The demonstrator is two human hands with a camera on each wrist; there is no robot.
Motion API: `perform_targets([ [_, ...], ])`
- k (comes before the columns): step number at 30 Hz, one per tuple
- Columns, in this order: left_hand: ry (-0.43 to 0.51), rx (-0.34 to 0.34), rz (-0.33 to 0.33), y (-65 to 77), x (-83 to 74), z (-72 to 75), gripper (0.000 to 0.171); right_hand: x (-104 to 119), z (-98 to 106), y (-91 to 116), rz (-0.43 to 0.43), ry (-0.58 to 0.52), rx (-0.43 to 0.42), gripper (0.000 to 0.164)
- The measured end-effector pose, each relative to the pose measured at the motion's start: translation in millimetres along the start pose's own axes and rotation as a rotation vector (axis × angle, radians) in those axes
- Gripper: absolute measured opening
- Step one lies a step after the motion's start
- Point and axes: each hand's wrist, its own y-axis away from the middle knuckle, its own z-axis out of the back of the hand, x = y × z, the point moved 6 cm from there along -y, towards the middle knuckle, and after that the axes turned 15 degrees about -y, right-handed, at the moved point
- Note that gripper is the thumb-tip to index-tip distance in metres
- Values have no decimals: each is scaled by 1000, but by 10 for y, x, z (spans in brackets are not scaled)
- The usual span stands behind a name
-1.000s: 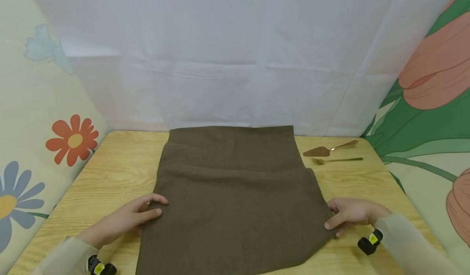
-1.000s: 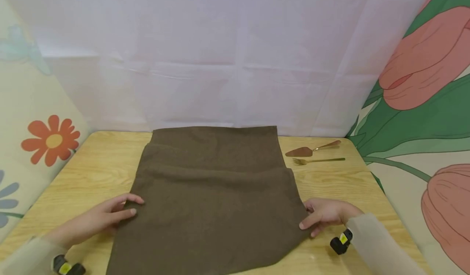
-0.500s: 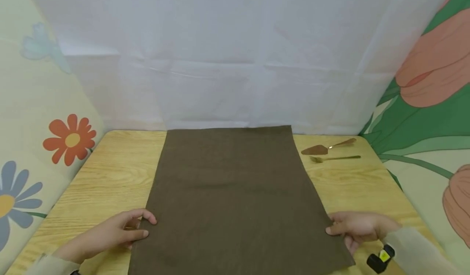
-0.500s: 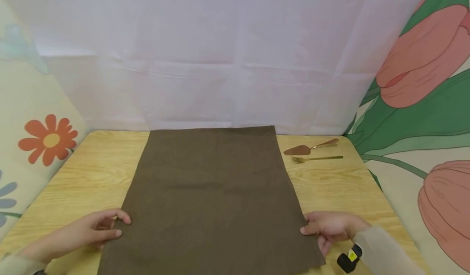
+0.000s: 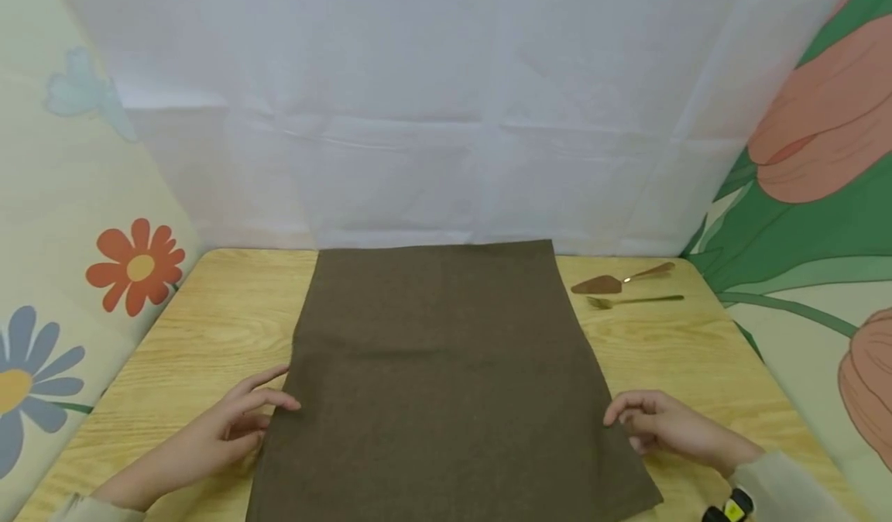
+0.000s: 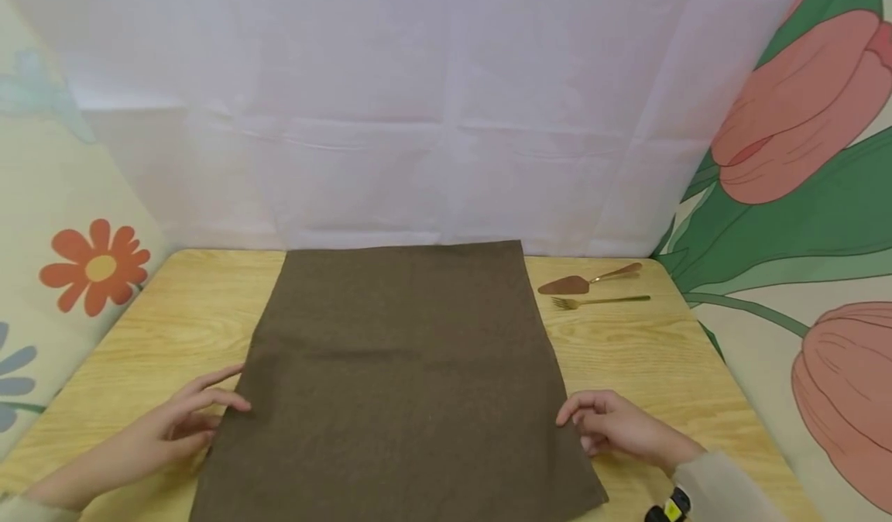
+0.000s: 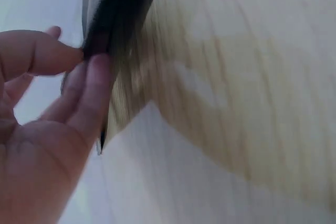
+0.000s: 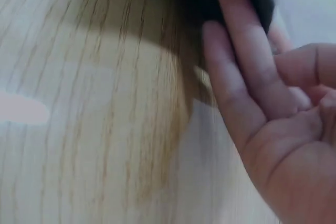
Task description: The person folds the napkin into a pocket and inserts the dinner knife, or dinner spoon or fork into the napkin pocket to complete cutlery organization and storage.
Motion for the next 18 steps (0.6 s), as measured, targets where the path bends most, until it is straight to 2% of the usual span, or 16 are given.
perform_targets([
  [3, -91, -10, -37, -12, -62, 16, 64, 44, -1, 1, 70, 98, 9, 24],
  [6, -126, 37, -64, -17, -75, -10, 55, 97, 6, 8, 173, 243, -5, 27],
  [10, -20, 147, -69, -6, -48, -93, 39, 142, -7, 25, 274, 395, -48, 25],
  [12, -14, 169, -75, -2, -66, -123, 38, 172, -44, 37, 345, 468, -55, 25],
  [15, -136, 127, -93, 3, -132, -125, 47, 233, -111, 69, 499, 591, -46, 33],
  [18, -272, 38, -104, -3, -208, -86, 51, 289, -159, 104, 633, 718, -53, 42],
])
